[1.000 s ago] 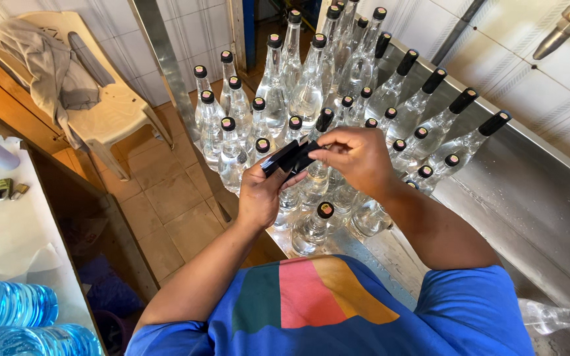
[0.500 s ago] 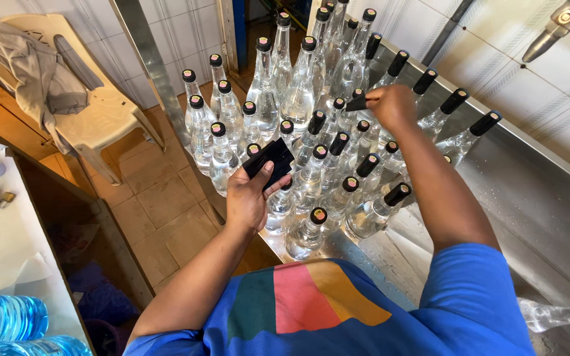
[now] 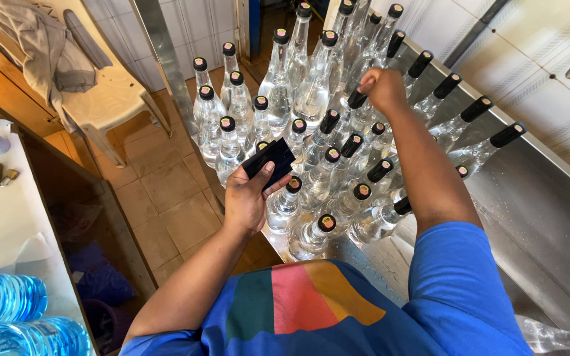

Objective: The person places black caps onto the necks of numerous clear glass bottles arranged on a metal table. They pick up caps from a small black container and screw them onto each bottle one by one.

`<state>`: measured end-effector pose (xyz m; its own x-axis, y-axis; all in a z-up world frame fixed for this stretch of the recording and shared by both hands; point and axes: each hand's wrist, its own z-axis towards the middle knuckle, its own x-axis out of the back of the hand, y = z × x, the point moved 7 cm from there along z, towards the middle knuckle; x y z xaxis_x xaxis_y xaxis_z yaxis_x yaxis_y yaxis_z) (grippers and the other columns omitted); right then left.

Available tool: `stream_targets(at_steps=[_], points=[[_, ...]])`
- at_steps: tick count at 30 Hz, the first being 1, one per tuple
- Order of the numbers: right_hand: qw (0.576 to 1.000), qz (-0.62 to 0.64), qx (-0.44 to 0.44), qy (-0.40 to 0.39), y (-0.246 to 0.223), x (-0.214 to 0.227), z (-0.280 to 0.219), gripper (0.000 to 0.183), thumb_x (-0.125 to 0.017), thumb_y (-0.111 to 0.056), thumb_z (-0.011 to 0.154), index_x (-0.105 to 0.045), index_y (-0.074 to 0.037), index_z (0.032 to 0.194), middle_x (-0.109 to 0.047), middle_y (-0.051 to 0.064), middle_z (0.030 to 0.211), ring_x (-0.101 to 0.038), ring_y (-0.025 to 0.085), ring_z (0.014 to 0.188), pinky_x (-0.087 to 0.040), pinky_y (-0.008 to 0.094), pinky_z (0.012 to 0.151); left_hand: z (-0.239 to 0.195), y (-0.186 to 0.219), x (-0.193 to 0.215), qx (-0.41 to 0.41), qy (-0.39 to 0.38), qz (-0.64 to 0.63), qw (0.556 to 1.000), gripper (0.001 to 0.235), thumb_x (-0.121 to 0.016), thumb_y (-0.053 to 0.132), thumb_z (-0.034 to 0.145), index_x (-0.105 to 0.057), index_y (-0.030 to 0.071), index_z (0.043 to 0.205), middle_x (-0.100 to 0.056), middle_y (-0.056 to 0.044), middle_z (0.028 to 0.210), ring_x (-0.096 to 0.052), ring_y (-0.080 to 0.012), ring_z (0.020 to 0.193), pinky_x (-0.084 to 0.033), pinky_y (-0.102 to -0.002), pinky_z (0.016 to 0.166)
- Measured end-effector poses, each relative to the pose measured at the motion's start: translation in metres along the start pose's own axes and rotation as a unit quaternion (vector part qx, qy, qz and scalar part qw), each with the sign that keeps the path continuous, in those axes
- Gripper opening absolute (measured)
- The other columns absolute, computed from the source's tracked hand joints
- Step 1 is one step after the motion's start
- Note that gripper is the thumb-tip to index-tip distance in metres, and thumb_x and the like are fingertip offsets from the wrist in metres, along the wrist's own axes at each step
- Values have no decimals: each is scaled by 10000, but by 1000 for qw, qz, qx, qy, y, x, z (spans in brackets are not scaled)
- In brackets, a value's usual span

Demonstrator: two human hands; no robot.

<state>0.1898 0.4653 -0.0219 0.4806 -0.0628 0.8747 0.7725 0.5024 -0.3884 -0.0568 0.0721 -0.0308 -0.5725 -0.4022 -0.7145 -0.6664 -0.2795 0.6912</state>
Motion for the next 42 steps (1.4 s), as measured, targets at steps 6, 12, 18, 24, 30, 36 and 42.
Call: stream_targets(at_steps=[6, 12, 18, 24, 30, 36, 42], points=[[982, 67, 15, -179, -62, 13, -15, 455, -814, 60, 940, -776, -122, 1356, -573, 143, 1565, -611, 333, 1303, -592, 410, 1139, 3, -10, 3, 27, -45, 5, 999, 322, -753, 56, 1002, -728, -47, 1305, -775, -181, 1255, -773, -376, 1141, -715, -601, 999], [964, -185, 102, -162, -2, -53, 24, 162, -921, -267, 916, -892, -256, 1075, -806, 160, 1176, -764, 453, 1183, -591, 541, 1102, -1, 2, -4, -6, -1, -5, 1000, 181, -779, -26, 992, -788, -71, 1167, -839, -255, 1059, -843, -400, 962, -705, -624, 878], [962, -238, 5, -133, 14, -58, 32, 478, -857, -638, 935, -872, -201, 1129, -832, 177, 1034, -809, 424, 1049, -652, 530, 920, 1, -1, -2, -5, 0, -8, 1000, 196, -785, -24, 984, -781, -76, 1173, -836, -255, 1054, -845, -394, 952, -707, -612, 862], [967, -205, 59, -135, -6, -51, 28, 612, -1012, -509, 775, -825, -165, 1245, -772, 207, 1164, -763, 482, 1160, -621, 566, 964, 3, 0, -1, -9, -5, -5, 1000, 198, -789, -17, 986, -783, -72, 1176, -840, -243, 1062, -846, -374, 961, -709, -603, 868], [949, -252, 78, -172, -2, -71, 24, 284, -948, -350, 844, -893, -241, 1101, -849, 162, 1071, -804, 424, 1119, -644, 537, 981, 5, -4, 1, -4, -3, -6, 1000, 189, -794, -25, 980, -786, -79, 1160, -839, -238, 1036, -847, -374, 943, -712, -602, 856], [943, -266, 69, -189, 39, -121, 48, 450, -964, -417, 799, -864, -262, 1209, -842, 139, 1092, -806, 399, 1130, -640, 530, 987, 2, -2, -4, -3, -2, -13, 1000, 176, -806, -16, 975, -795, -78, 1139, -841, -225, 1010, -850, -359, 915, -715, -593, 841], [989, -103, -39, -102, -125, 30, -28, 293, -771, -331, 1136, -775, -73, 999, -785, 160, 1136, -761, 286, 1133, -562, 466, 1155, 7, 1, 4, 54, -32, -25, 998, 319, -815, 51, 949, -761, -51, 1246, -823, -219, 1118, -823, -370, 981, -729, -488, 835]])
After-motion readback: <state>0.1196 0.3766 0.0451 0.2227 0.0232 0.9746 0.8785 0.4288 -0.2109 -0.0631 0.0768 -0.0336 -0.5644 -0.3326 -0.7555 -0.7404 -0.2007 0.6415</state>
